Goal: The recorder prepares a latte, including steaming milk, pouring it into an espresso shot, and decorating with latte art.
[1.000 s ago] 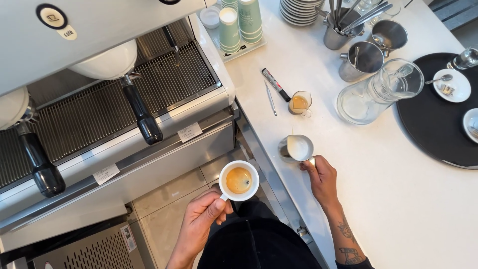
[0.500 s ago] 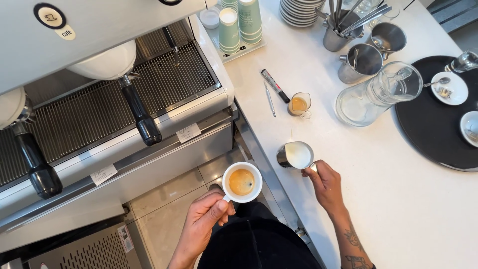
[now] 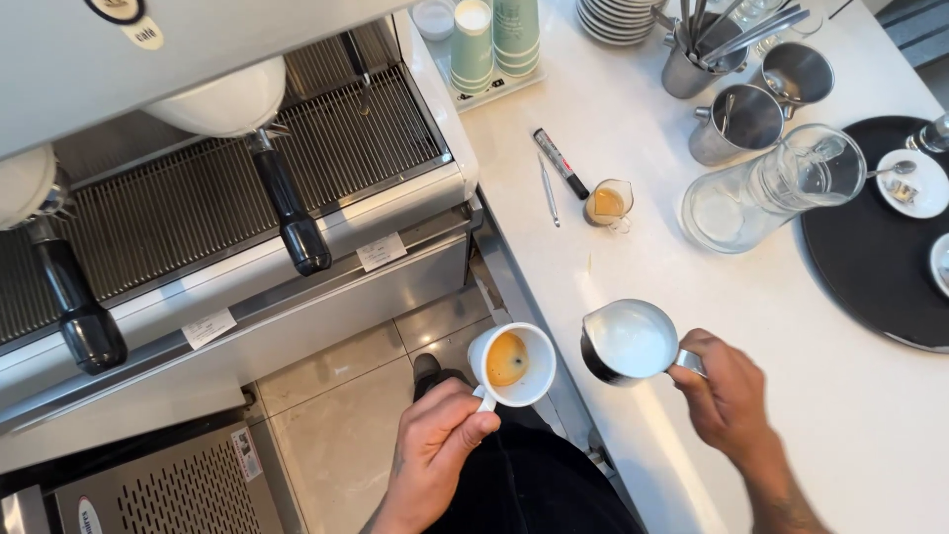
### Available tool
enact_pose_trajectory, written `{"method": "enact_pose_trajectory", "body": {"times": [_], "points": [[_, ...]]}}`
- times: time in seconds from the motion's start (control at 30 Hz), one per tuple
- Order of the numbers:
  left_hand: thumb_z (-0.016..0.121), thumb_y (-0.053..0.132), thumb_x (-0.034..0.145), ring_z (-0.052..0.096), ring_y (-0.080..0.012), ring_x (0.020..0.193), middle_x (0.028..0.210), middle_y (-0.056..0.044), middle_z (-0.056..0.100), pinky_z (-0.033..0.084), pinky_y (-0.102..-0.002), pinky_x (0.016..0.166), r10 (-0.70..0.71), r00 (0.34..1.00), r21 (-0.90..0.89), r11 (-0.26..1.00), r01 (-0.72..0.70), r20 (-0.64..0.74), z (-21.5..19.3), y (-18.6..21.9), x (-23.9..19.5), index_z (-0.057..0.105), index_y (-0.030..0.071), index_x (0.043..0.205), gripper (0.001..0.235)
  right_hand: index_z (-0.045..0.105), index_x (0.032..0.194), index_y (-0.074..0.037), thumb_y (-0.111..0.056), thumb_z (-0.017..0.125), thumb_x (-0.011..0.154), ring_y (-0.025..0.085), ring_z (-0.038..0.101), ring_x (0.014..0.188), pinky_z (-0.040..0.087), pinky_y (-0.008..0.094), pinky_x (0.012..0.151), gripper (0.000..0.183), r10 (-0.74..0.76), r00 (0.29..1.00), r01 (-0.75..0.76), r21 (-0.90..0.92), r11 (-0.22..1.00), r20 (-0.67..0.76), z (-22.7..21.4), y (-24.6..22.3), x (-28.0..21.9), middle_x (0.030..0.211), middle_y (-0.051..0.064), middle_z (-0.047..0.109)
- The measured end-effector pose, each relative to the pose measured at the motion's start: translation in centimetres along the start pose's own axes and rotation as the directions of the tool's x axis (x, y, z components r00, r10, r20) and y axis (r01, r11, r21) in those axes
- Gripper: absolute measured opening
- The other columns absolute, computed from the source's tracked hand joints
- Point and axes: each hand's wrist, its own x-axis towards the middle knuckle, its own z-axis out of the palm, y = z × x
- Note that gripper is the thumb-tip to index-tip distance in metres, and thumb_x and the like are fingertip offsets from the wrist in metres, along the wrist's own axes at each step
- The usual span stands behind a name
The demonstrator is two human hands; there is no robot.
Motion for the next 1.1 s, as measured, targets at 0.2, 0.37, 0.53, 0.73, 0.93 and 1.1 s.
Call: {"method": "enact_pose_trajectory", "body": {"times": [0.2,0.37,0.53,0.73,0.93,1.1], "points": [[0.074,0.015,0.094,0.055,-0.0208,0.070,0.080,-0.008,0.054,0.045,-0.031,0.063,0.080,0.996,0.075,0.994,-0.076,-0.046,1.6,1.0,0.1,0.069,-0.003,0.093,0.018,0.058,0.082,-0.007,-0.032,0.065,0.094,0.017,0.059,0.057,0.049,0.032,0.053,0.029,-0.257,0.954,0.276,-0.113,0.955,0.157,-4.2,-5.0,3.1,0.068,0.005,0.060],[0.075,0.016,0.094,0.058,-0.0207,0.071,0.083,-0.009,0.057,0.047,-0.031,0.062,0.094,0.993,0.075,0.993,-0.088,-0.075,2.5,2.0,0.1,0.070,-0.002,0.095,0.018,0.059,0.084,-0.005,-0.033,0.067,0.090,0.026,0.066,0.066,0.054,0.038,0.060,0.029,-0.369,0.885,0.439,-0.250,0.863,0.283,-6.0,-7.3,4.7,0.073,0.010,0.063],[0.077,0.017,0.094,0.059,-0.0217,0.068,0.081,-0.009,0.057,0.047,-0.033,0.060,0.139,0.988,0.103,0.986,-0.132,-0.066,3.0,2.2,0.1,0.071,-0.001,0.095,0.019,0.053,0.074,-0.008,-0.036,0.080,0.083,0.023,0.064,0.058,0.051,0.035,0.052,0.039,-0.245,0.823,0.440,-0.302,0.846,0.512,-7.8,-6.1,4.8,0.073,0.012,0.065],[0.078,0.021,0.094,0.058,-0.0213,0.070,0.082,-0.009,0.059,0.047,-0.033,0.060,0.197,0.977,0.111,0.976,-0.187,-0.084,3.2,1.8,0.1,0.070,0.000,0.095,0.023,0.051,0.074,-0.010,-0.040,0.081,0.081,0.023,0.063,0.055,0.050,0.037,0.051,0.043,-0.161,0.773,0.454,-0.357,0.816,0.614,-8.6,-7.9,6.1,0.069,0.010,0.063],[0.077,0.023,0.095,0.059,-0.0215,0.072,0.084,-0.009,0.059,0.048,-0.033,0.061,0.223,0.969,0.104,0.972,-0.212,-0.103,3.3,1.6,0.3,0.068,0.000,0.094,0.024,0.058,0.080,-0.009,-0.038,0.082,0.080,0.019,0.061,0.046,0.045,0.039,0.043,0.038,-0.070,0.716,0.448,-0.379,0.810,0.695,-8.6,-9.3,7.2,0.062,0.008,0.062],[0.077,0.025,0.095,0.058,-0.0214,0.071,0.083,-0.008,0.059,0.048,-0.033,0.060,0.213,0.969,0.088,0.975,-0.203,-0.126,3.5,0.9,0.3,0.068,0.001,0.093,0.026,0.059,0.075,-0.014,-0.038,0.078,0.078,0.018,0.061,0.047,0.047,0.038,0.044,0.031,0.033,0.691,0.428,-0.446,0.786,0.722,-9.0,-10.1,6.9,0.057,0.005,0.061]]}}
